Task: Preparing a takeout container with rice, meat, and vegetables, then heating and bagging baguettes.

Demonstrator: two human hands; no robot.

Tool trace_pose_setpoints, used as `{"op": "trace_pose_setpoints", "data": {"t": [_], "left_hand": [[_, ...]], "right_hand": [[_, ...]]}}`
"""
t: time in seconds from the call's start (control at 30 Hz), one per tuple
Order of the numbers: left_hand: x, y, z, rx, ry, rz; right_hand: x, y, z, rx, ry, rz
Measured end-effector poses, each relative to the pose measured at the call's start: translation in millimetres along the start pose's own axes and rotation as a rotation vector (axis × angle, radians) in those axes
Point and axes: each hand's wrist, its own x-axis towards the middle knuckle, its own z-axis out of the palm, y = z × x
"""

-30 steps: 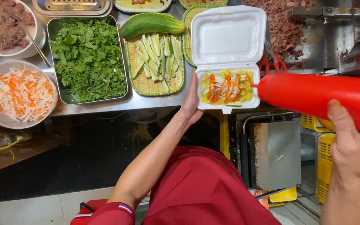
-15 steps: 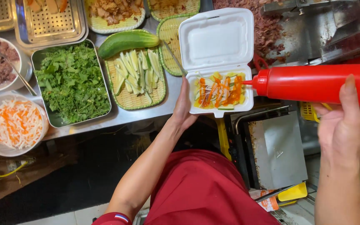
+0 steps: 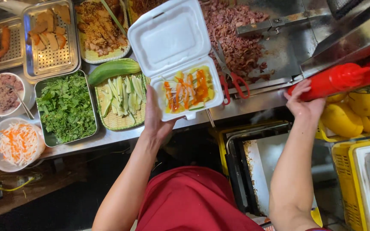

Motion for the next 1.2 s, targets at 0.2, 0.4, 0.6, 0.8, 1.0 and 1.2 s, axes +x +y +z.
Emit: {"op": "trace_pose_setpoints", "data": {"t": [0.2,0.4,0.6,0.8,1.0,1.2], "left_hand": [[-29.3,19.3,-17.7,-0.013,0.034,0.177],[-96.6,43.0,-60.9,-0.096,0.238,0.423],[-179.4,79.8,-78.7,-0.047,0.3,0.7],[-234.4,113.3,-128.7,-0.064,0.428,0.834],[-234.7,159.4,-172.1,-0.114,0.417,0.821],[-212.4,223.0,-233.7,-0.138,0.354,0.86]], "right_hand": [[-7.5,3.4,-10.9,0.051,-0.002,-0.06],[-8.5,158.6,-93.6,-1.552,-0.293,-0.352],[-32.1,344.3,-125.9,-2.659,-0.949,-0.752],[28.6,342.2,-155.1,-2.807,-0.805,-0.736],[-21.3,396.2,-126.1,-2.729,-0.824,-0.855],[-17.0,563.0,-129.9,-2.77,-1.041,-0.998]]}}
